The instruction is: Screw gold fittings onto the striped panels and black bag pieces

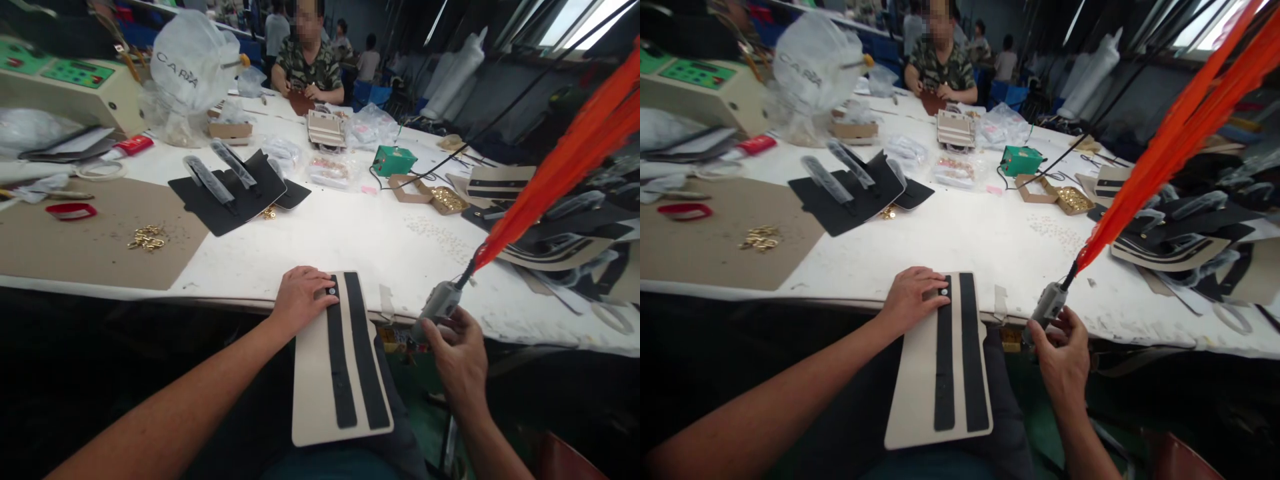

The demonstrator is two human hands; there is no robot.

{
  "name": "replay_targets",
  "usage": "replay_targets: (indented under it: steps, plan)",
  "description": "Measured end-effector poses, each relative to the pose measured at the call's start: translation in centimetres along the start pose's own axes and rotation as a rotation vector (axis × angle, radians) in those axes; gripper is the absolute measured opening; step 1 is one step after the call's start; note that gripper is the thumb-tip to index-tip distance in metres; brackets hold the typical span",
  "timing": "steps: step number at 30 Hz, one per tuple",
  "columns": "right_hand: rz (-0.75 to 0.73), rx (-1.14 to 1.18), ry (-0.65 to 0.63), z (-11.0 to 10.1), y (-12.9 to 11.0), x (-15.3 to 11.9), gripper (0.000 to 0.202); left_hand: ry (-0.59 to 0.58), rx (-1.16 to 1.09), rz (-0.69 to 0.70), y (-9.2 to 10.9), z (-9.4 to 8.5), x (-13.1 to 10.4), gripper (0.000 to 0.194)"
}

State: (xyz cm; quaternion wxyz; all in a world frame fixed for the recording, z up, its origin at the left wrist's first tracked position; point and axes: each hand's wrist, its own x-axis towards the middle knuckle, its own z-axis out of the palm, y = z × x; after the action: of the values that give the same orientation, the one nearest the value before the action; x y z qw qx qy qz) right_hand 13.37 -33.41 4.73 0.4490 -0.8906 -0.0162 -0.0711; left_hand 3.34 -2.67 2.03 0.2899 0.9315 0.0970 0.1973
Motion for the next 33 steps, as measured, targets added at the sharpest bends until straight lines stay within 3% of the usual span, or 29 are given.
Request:
replay_targets:
  steps: [3, 5, 9, 13, 15, 18, 24, 33]
  plan:
    - [-0.027, -0.140, -0.118, 1.2, -0.2, 1.6, 0.074, -0.004, -0.006, -0.007, 0.2, -0.1, 0.0, 0.027]
    - [-0.027, -0.095, -0.139, 2.0, -1.2, 2.0, 0.062, 0.000, -0.007, -0.012, 0.2, -0.2, -0.1, 0.027]
    - [-0.085, 0.275, -0.194, 3.2, -4.8, 1.0, 0.045, 0.004, -0.017, -0.005, 0.2, -0.1, -0.3, 0.027]
    - [-0.186, 0.837, -0.298, 5.3, -10.8, -0.5, 0.039, 0.015, -0.011, -0.004, 0.3, 0.0, -0.3, 0.026]
    - [-0.227, 0.955, -0.359, 7.0, -13.6, -0.8, 0.037, 0.020, -0.017, -0.012, 0.3, 0.0, -0.3, 0.026]
    - [-0.288, 0.937, -0.436, 9.7, -16.0, -0.7, 0.031, 0.009, -0.036, -0.017, 0.4, -0.1, -0.3, 0.027]
    - [-0.288, 0.878, -0.477, 13.4, -15.7, -0.5, 0.035, 0.008, -0.057, -0.030, 0.4, -0.1, -0.4, 0.026]
    - [-0.331, 0.819, -0.457, 14.1, -15.1, -0.6, 0.034, 0.004, -0.055, -0.016, 0.3, -0.1, -0.5, 0.027]
